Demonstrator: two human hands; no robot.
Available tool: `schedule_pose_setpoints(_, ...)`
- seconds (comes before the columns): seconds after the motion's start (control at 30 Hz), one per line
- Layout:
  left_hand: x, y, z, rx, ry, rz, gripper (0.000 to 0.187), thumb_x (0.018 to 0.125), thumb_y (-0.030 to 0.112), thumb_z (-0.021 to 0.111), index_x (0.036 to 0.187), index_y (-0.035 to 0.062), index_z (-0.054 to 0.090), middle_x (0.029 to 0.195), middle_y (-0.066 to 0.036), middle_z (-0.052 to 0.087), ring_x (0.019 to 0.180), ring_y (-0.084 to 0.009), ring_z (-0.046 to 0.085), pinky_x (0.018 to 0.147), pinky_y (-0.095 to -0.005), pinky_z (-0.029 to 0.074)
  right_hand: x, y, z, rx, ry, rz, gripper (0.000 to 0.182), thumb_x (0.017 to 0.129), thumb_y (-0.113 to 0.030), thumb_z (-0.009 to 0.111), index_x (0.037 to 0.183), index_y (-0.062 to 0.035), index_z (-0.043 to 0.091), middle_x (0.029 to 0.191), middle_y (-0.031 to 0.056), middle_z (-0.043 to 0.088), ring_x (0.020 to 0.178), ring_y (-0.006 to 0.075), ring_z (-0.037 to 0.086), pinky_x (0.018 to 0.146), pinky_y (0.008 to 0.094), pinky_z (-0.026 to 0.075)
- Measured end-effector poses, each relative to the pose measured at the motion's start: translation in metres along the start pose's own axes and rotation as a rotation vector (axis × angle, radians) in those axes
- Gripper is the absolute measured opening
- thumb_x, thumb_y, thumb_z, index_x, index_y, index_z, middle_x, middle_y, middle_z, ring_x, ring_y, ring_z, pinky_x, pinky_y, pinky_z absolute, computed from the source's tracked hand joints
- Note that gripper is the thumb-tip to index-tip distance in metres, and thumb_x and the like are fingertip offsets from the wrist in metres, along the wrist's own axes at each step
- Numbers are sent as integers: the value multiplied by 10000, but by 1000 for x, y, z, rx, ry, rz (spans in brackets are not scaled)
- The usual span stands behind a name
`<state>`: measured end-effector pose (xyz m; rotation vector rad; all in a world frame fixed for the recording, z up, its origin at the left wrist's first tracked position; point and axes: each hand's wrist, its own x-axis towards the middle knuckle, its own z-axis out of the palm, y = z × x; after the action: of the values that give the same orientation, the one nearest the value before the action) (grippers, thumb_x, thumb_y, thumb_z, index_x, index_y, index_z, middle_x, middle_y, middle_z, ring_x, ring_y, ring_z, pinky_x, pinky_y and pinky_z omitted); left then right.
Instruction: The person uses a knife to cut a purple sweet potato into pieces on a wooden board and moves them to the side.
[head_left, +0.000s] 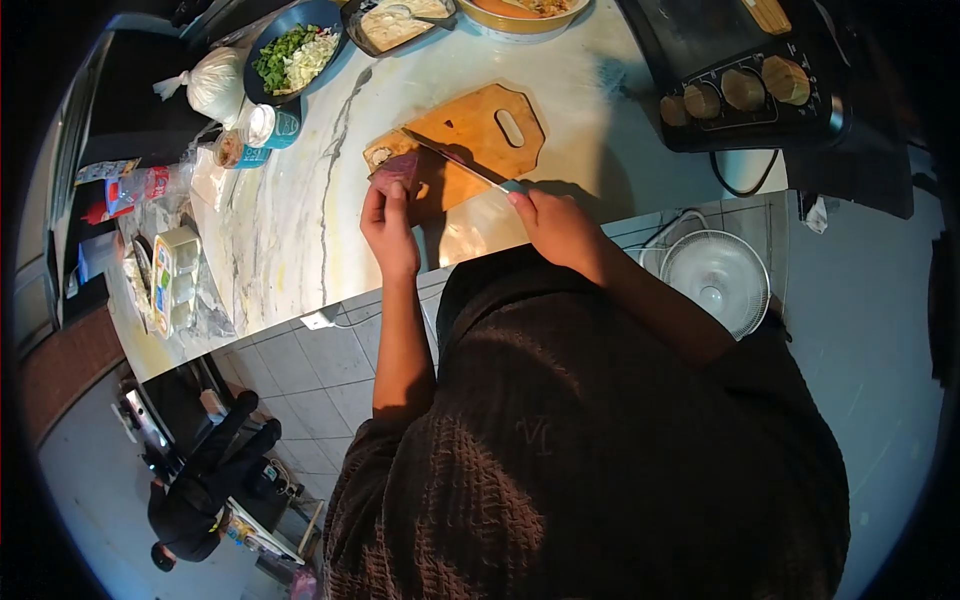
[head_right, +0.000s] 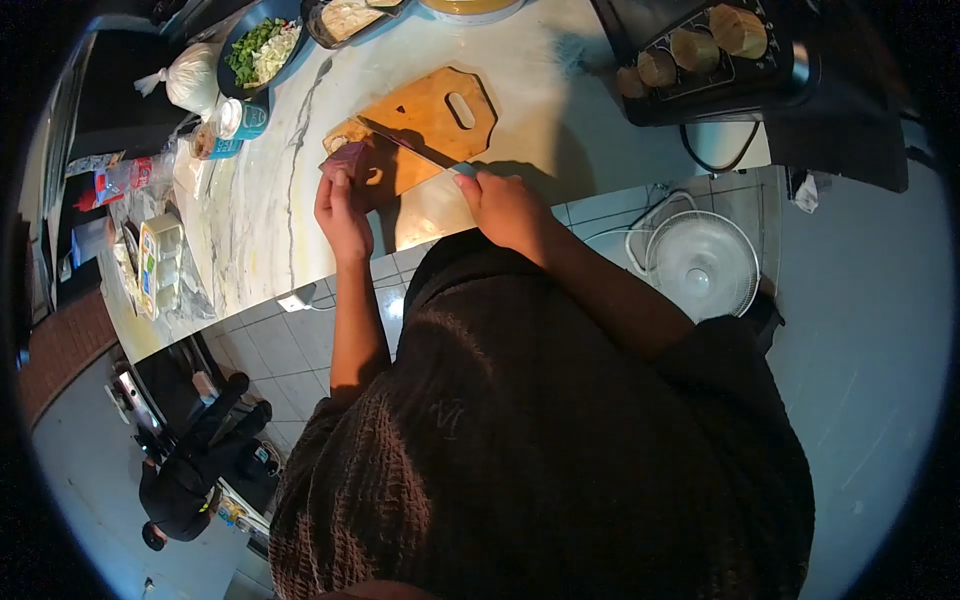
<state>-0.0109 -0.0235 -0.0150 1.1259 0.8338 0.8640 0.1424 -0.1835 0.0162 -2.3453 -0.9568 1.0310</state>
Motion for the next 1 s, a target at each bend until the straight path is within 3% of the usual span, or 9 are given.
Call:
schedule_pose_setpoints(0.07,-1,7,-2,-151,-43,-49,257,974,158,547,1146,-24,605,1105,-65,630,1019,-145,569,948,-280,413,-4,-2,-8,23,-7,-2,499,1001,-453,391,940,-17,625,886,272,653,895,465,616,801,534,481)
schedule_pose_setpoints(0.13,0,6,-11,-49,-116,-3,258,957,165,596,1128,-29,601,1069,-59,641,978,-121,580,896,-263,438,-6,0,-12,45,-16,-9,487,999,-449,401,929,-20,621,880,270,649,889,460,612,784,533,478)
schedule_pose_setpoints(0.2,-1,7,-13,45,-103,-13,261,957,159,596,1139,-29,597,1073,-58,640,978,-121,581,897,-264,438,-6,5,-12,88,83,-43,443,999,-390,463,853,13,574,802,273,599,794,474,576,675,504,439)
schedule_pose_setpoints(0.33,0,11,-9,164,-57,-6,277,945,135,613,1164,-32,580,1072,-59,637,962,-128,590,886,-276,452,-5,9,-15,99,85,-35,438,998,-391,472,854,12,567,781,269,586,767,473,565,655,480,439)
schedule_pose_setpoints(0.47,-1,18,-2,137,-67,-3,313,940,121,618,1205,-36,564,1087,-55,633,965,-136,597,866,-293,477,-6,10,-13,113,53,-49,446,988,-421,461,861,-11,583,779,259,618,800,471,591,692,523,458)
schedule_pose_setpoints(0.57,5,20,-4,223,-128,122,472,864,166,716,1258,-31,544,1031,-69,635,935,-182,614,840,-313,497,-5,11,-12,173,65,-66,442,985,-412,476,848,-5,577,770,262,607,786,470,587,669,511,452)
schedule_pose_setpoints(0.63,13,30,-9,995,-181,399,641,751,258,812,1269,-20,557,963,-102,633,884,-203,619,793,-314,505,-6,11,-13,207,72,-65,437,984,-405,484,843,-2,574,764,263,601,777,469,585,656,502,449)
schedule_pose_setpoints(0.73,19,34,8,1111,-93,327,720,651,311,870,1221,-26,587,929,-162,629,879,-284,637,759,-359,520,-6,13,-16,247,80,-57,425,981,-392,501,838,3,567,743,262,587,750,472,572,631,484,443)
schedule_pose_setpoints(1.0,22,28,21,1075,-68,362,670,646,329,882,1147,-33,625,1012,-181,646,925,-310,648,827,-369,522,-6,13,-24,314,133,-97,422,976,-367,527,821,24,560,716,262,567,727,471,562,613,463,441)
